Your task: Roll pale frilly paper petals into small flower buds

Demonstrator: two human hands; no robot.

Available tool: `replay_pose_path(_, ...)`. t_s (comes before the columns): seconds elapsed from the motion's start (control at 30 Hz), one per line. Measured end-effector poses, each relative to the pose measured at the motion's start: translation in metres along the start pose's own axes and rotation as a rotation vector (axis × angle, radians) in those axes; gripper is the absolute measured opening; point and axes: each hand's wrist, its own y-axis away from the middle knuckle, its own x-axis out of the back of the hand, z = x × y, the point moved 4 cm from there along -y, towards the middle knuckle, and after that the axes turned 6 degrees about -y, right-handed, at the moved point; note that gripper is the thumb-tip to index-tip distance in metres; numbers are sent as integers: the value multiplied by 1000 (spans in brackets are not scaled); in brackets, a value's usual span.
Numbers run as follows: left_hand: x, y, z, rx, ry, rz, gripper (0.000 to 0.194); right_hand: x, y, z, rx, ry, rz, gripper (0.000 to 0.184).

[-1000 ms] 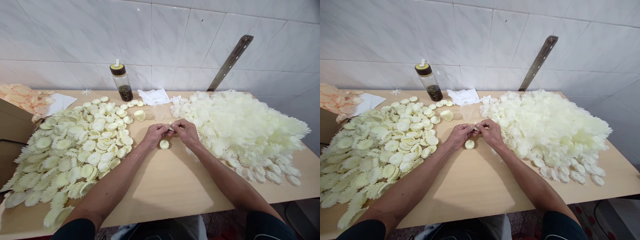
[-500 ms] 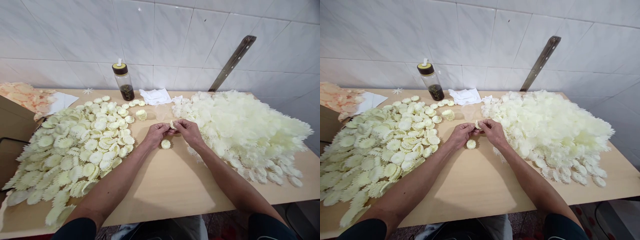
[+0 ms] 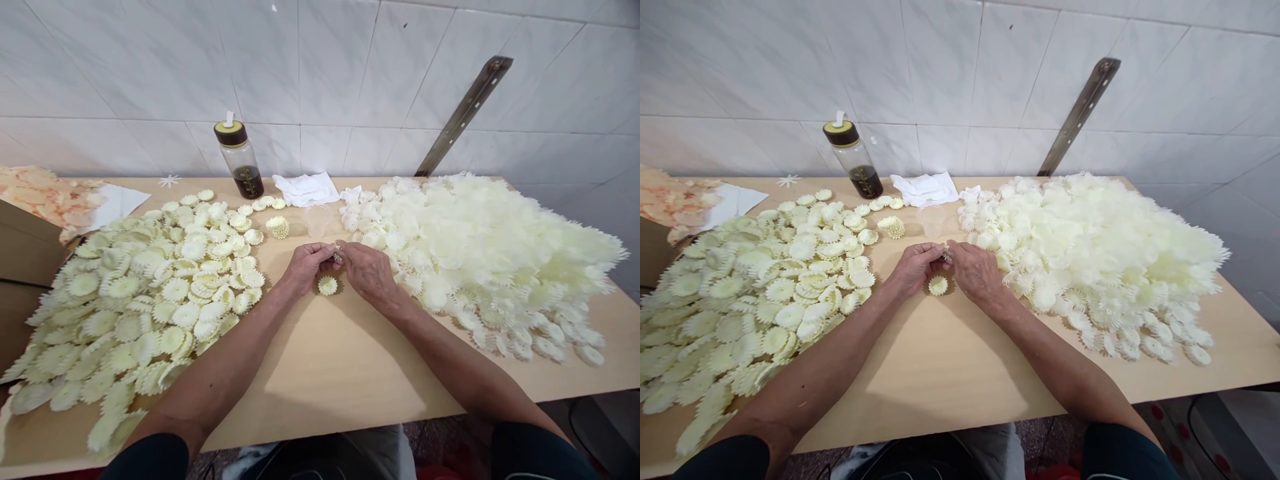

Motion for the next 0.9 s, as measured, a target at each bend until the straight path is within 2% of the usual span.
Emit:
replay_pose_path(0.2,4,-2,2,-38,32,82,42,-3,-3,-6,129,34,-8,51)
replay_pose_path(0.33,4,-1,5,-43,39,126,45,-4,-2,-8,133,51,-45,60)
replay_pose_path(0.43,1,0,5,-43,42,86,44,-4,0,-7,112,84,-54,55)
replay_pose_path(0.6,-5,2,3,-42,-14,22,42,-2,1,-4,74,75,-39,31)
replay_pose_path(0.9,1,-2,0,-9,20,-14,43,3,-5,-8,85,117,-67,31)
